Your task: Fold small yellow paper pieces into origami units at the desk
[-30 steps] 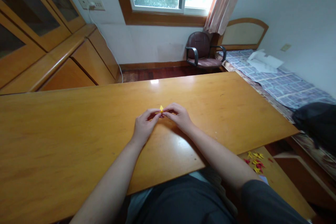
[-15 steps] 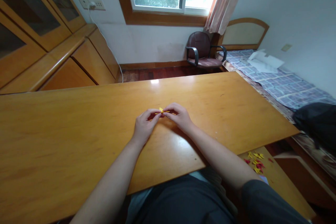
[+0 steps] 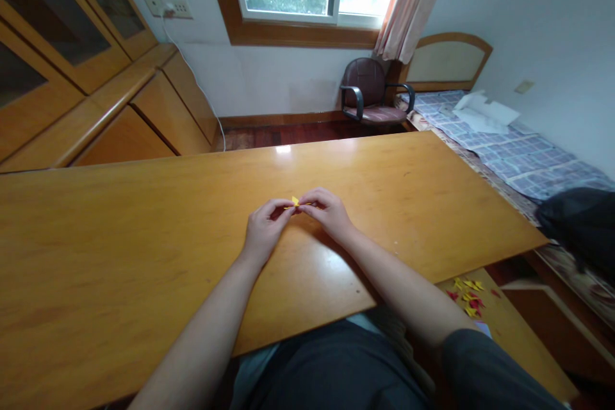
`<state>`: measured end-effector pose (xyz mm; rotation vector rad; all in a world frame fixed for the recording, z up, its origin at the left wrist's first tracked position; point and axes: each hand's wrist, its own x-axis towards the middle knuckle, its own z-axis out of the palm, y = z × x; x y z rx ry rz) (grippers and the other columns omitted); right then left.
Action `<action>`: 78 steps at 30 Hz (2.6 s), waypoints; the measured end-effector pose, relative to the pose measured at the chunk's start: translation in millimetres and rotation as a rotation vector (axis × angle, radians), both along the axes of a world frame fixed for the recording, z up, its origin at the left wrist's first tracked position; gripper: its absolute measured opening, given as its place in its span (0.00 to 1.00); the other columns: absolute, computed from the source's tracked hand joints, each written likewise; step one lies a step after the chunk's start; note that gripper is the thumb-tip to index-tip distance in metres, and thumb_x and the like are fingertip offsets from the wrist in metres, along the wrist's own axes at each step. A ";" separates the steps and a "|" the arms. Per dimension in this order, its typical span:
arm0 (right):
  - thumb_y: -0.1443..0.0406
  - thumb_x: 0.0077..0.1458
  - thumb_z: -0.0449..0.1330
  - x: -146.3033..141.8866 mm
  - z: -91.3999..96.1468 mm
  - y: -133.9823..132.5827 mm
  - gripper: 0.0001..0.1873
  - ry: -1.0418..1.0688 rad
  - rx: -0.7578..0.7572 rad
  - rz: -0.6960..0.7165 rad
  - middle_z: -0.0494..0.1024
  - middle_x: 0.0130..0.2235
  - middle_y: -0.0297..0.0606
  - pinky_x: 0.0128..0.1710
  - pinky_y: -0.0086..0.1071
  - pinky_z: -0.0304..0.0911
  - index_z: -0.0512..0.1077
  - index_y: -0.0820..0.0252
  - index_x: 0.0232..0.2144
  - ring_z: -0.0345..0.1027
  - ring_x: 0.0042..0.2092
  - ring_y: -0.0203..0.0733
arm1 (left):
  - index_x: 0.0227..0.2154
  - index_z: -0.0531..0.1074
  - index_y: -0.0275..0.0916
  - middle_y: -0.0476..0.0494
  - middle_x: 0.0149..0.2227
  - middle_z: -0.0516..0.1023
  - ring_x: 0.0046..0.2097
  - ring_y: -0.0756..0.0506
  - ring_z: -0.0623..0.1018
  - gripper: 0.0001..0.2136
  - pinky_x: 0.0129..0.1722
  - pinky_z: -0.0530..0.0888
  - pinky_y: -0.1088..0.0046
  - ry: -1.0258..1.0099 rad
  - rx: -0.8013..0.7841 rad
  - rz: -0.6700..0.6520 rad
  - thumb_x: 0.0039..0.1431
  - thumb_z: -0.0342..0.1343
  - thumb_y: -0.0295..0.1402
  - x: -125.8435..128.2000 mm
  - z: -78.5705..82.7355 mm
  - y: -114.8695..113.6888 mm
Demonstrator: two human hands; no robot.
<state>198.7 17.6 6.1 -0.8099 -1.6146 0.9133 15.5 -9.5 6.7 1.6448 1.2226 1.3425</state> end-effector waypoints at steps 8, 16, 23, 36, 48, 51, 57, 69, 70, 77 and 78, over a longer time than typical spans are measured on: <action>0.59 0.53 0.68 -2.1 2.8 -1.3 0.08 0.058 -0.108 0.009 0.79 0.36 0.37 0.42 0.34 0.68 0.78 0.57 0.32 0.73 0.40 0.40 | 0.36 0.78 0.41 0.45 0.38 0.81 0.41 0.46 0.80 0.07 0.45 0.76 0.69 0.036 0.074 0.008 0.60 0.61 0.38 1.3 6.7 0.1; 0.58 0.50 0.69 -5.2 1.1 -2.3 0.11 0.103 -0.252 0.012 0.79 0.33 0.36 0.40 0.32 0.67 0.77 0.59 0.31 0.73 0.36 0.39 | 0.33 0.77 0.39 0.44 0.36 0.80 0.40 0.46 0.79 0.09 0.43 0.76 0.70 0.066 0.020 0.015 0.59 0.61 0.40 3.1 10.0 0.5; 0.56 0.48 0.70 -6.7 0.1 -1.6 0.14 0.118 -0.321 0.027 0.79 0.33 0.35 0.39 0.32 0.67 0.75 0.59 0.30 0.73 0.36 0.38 | 0.35 0.78 0.39 0.44 0.37 0.82 0.39 0.45 0.80 0.10 0.43 0.76 0.70 0.022 -0.052 0.036 0.57 0.62 0.40 2.8 3.9 2.0; 0.55 0.46 0.71 -5.2 -0.1 0.2 0.16 0.162 -0.449 0.078 0.78 0.30 0.33 0.38 0.31 0.64 0.74 0.60 0.30 0.70 0.33 0.36 | 0.36 0.80 0.41 0.44 0.38 0.83 0.41 0.44 0.81 0.08 0.46 0.76 0.67 0.102 -0.011 0.042 0.59 0.61 0.39 1.6 8.6 1.5; 0.56 0.44 0.71 -6.6 -0.1 -0.3 0.16 0.162 -0.440 0.059 0.78 0.31 0.33 0.37 0.31 0.65 0.74 0.59 0.30 0.71 0.33 0.36 | 0.34 0.79 0.39 0.43 0.36 0.83 0.38 0.44 0.81 0.11 0.42 0.76 0.69 0.047 -0.083 0.036 0.56 0.63 0.41 2.0 2.7 6.7; 0.56 0.45 0.71 -6.4 -1.1 -0.3 0.15 0.160 -0.418 0.071 0.78 0.31 0.33 0.36 0.30 0.65 0.74 0.59 0.30 0.71 0.33 0.35 | 0.34 0.80 0.39 0.43 0.36 0.83 0.39 0.44 0.81 0.11 0.43 0.76 0.69 0.034 -0.100 0.017 0.55 0.63 0.42 0.3 -1.1 8.5; 0.56 0.42 0.73 -5.6 -3.4 1.1 0.19 0.170 -0.455 0.107 0.80 0.33 0.34 0.38 0.31 0.67 0.75 0.59 0.35 0.72 0.34 0.36 | 0.34 0.78 0.38 0.44 0.35 0.83 0.38 0.45 0.81 0.14 0.45 0.77 0.67 -0.250 -0.265 -0.016 0.50 0.67 0.43 0.4 -4.1 11.9; 0.57 0.50 0.68 3.2 -2.5 5.0 0.14 0.111 -0.302 0.129 0.77 0.39 0.35 0.40 0.32 0.66 0.79 0.54 0.39 0.70 0.38 0.37 | 0.31 0.77 0.37 0.46 0.30 0.81 0.31 0.49 0.80 0.14 0.38 0.79 0.71 -0.592 -0.558 -0.191 0.45 0.71 0.39 -0.4 5.6 7.9; 0.57 0.51 0.68 3.2 -1.6 4.7 0.12 0.087 -0.260 0.122 0.77 0.39 0.35 0.40 0.32 0.66 0.79 0.54 0.38 0.69 0.39 0.38 | 0.31 0.77 0.37 0.46 0.29 0.81 0.31 0.49 0.80 0.14 0.37 0.79 0.72 -0.593 -0.566 -0.202 0.45 0.71 0.38 -0.5 6.0 7.8; 0.59 0.56 0.65 3.1 6.6 1.0 0.07 -0.036 -0.103 0.085 0.74 0.36 0.36 0.39 0.32 0.65 0.77 0.57 0.30 0.69 0.41 0.39 | 0.34 0.74 0.37 0.48 0.30 0.80 0.31 0.50 0.80 0.16 0.34 0.78 0.75 -0.613 -0.641 -0.223 0.45 0.71 0.37 0.0 7.6 6.5; 0.60 0.56 0.65 3.3 6.9 0.6 0.07 -0.050 -0.085 0.072 0.75 0.36 0.36 0.39 0.32 0.65 0.77 0.57 0.31 0.69 0.41 0.39 | 0.34 0.73 0.38 0.48 0.31 0.79 0.31 0.50 0.80 0.17 0.34 0.78 0.74 -0.601 -0.632 -0.214 0.44 0.71 0.38 0.8 7.5 6.2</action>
